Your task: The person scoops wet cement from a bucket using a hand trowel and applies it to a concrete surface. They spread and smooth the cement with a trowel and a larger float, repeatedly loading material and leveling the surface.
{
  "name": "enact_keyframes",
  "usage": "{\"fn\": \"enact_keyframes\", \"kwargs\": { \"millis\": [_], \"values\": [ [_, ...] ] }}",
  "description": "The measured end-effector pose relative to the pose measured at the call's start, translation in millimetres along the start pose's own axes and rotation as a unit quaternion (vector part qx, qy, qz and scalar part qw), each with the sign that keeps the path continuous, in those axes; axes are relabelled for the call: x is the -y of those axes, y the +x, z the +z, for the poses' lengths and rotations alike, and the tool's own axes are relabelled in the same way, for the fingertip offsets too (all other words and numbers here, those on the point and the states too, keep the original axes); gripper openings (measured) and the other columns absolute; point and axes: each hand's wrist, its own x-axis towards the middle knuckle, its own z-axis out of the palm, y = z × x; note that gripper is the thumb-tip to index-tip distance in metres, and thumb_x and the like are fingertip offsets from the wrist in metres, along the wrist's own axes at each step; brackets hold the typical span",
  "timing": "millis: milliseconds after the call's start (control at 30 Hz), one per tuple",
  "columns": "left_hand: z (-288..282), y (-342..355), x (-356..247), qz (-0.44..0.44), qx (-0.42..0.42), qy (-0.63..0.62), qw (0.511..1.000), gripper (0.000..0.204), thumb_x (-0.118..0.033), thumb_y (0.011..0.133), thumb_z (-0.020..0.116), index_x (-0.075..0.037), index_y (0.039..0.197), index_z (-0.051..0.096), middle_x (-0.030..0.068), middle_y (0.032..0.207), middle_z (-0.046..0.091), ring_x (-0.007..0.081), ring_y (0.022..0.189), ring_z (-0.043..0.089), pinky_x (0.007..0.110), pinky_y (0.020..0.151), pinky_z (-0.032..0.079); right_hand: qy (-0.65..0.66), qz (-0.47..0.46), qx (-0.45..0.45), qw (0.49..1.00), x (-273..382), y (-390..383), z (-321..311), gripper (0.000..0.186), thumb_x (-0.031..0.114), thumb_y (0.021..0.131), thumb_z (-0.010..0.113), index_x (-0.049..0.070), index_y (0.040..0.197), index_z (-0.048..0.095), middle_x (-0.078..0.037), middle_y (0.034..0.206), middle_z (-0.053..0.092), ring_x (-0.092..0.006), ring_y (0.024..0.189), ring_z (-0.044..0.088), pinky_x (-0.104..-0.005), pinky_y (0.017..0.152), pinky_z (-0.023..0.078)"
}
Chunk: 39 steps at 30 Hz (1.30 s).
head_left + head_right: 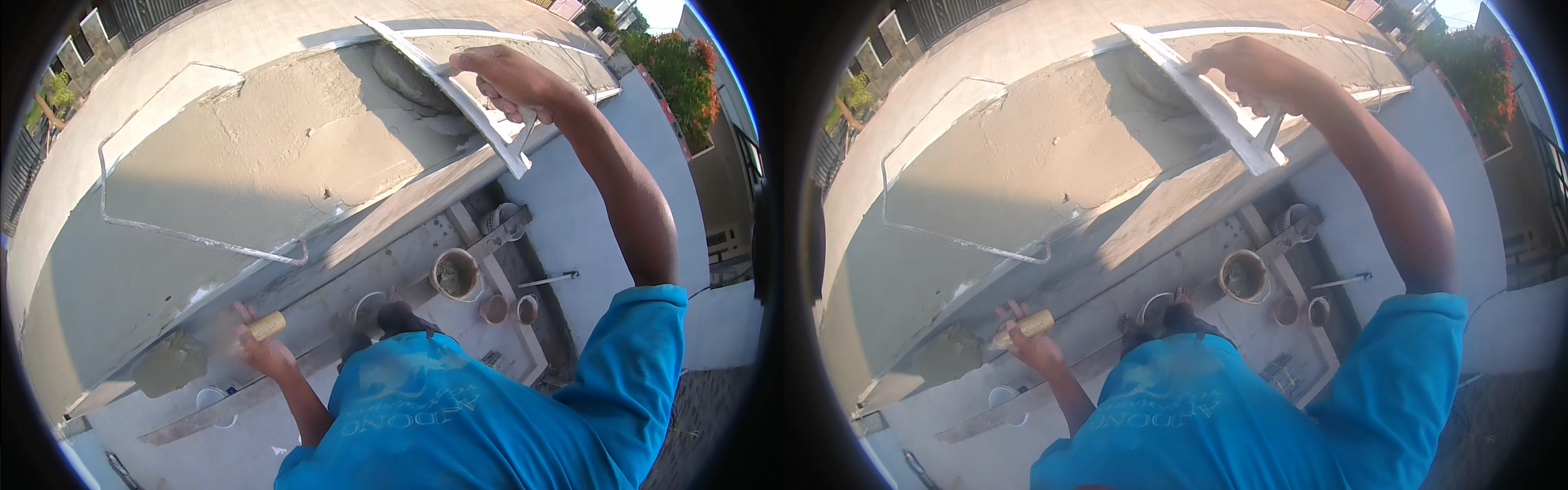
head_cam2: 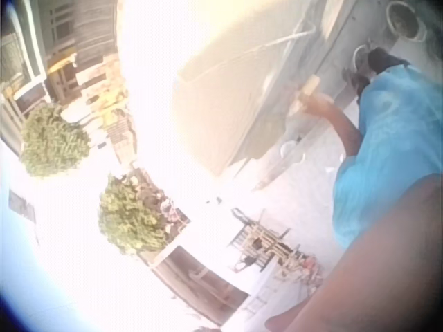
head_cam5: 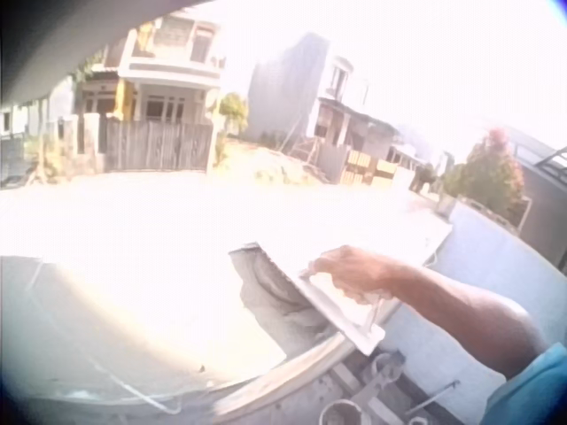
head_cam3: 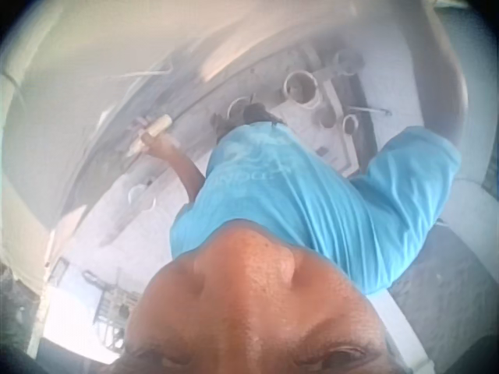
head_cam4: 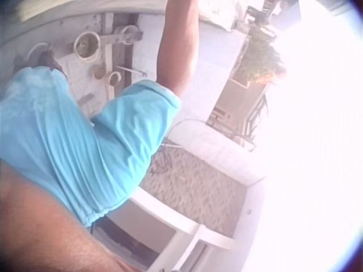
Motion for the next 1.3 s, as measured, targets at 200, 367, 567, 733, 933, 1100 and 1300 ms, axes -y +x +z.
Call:
{"fn": "enact_keyframes", "kwargs": {
  "millis": [200,367,567,733,933,1100,1300],
  "values": [
    [2.9,0.3,-10.5,-0.016,0.018,0.003,1.0,0.047,-0.022,0.1,0.056,0.006,0.13,0.032,0.028,0.161,0.026,0.0416,0.147,0.035,0.054,0.123,0.031,-0.124,-0.035,-0.001,0.992,52.0,-17.5,52.3,0.039,0.037,0.096,0.052,0.005,0.106,0.071,-0.012,0.069,0.061,-0.0225,0.048,0.06,-0.0391,0.054,0.051],
    [-14.4,7.4,-7.8,-0.001,0.031,-0.001,1.0,0.05,-0.021,0.099,0.055,0.007,0.132,0.03,0.0289,0.16,0.029,0.04,0.147,0.036,0.052,0.124,0.029,-0.337,-0.104,-0.145,0.924,37.3,-14.3,61.0,0.041,0.038,0.102,0.053,0.008,0.125,0.07,-0.02,0.102,0.075,-0.034,0.102,0.072,-0.045,0.097,0.053],
    [-12.0,6.7,-12.4,-0.016,0.029,0.021,0.999,0.068,-0.024,0.1,0.051,0.01,0.148,0.017,0.027,0.158,0.036,0.0361,0.148,0.036,0.051,0.123,0.029,-0.343,-0.026,-0.176,0.922,-15.3,10.5,24.3,0.043,0.042,0.101,0.054,0.011,0.126,0.07,-0.019,0.104,0.075,-0.0335,0.099,0.072,-0.0462,0.095,0.055],
    [-13.1,8.9,-14.8,-0.007,0.047,0.046,0.998,0.069,-0.025,0.101,0.049,0.01,0.149,0.015,0.0271,0.158,0.036,0.0361,0.147,0.037,0.052,0.122,0.029,-0.405,-0.02,-0.2,0.892,-33.3,27.8,8.2,0.042,0.041,0.099,0.055,0.012,0.125,0.07,-0.019,0.105,0.075,-0.0347,0.101,0.071,-0.0472,0.093,0.055],
    [-8.7,5.7,-16.2,-0.035,0.016,0.021,0.999,0.062,-0.026,0.102,0.046,0.006,0.147,0.018,0.0278,0.158,0.034,0.0364,0.148,0.037,0.052,0.122,0.029,-0.386,-0.001,-0.198,0.901,-64.0,44.4,-14.3,0.043,0.042,0.098,0.055,0.013,0.125,0.071,-0.019,0.104,0.075,-0.0338,0.097,0.072,-0.0479,0.091,0.055],
    [-12.2,6.6,-10.2,-0.009,0.025,0.053,0.998,0.064,-0.028,0.103,0.044,0.006,0.149,0.016,0.026,0.159,0.035,0.0348,0.148,0.036,0.05,0.122,0.028,-0.314,0.012,-0.192,0.93,-96.6,53.6,-35.7,0.043,0.044,0.093,0.057,0.012,0.118,0.073,-0.014,0.094,0.074,-0.0297,0.086,0.071,-0.0448,0.078,0.058],
    [1.3,0.0,-11.9,-0.016,-0.085,0.057,0.995,0.056,-0.032,0.097,0.057,0.009,0.135,0.051,0.0173,0.133,0.057,0.0289,0.124,0.054,0.043,0.11,0.04,-0.287,0.027,-0.162,0.944,-114.0,52.7,-56.1,0.042,0.045,0.097,0.056,0.016,0.123,0.072,-0.014,0.084,0.074,-0.028,0.065,0.071,-0.0431,0.065,0.06]
  ]
}}
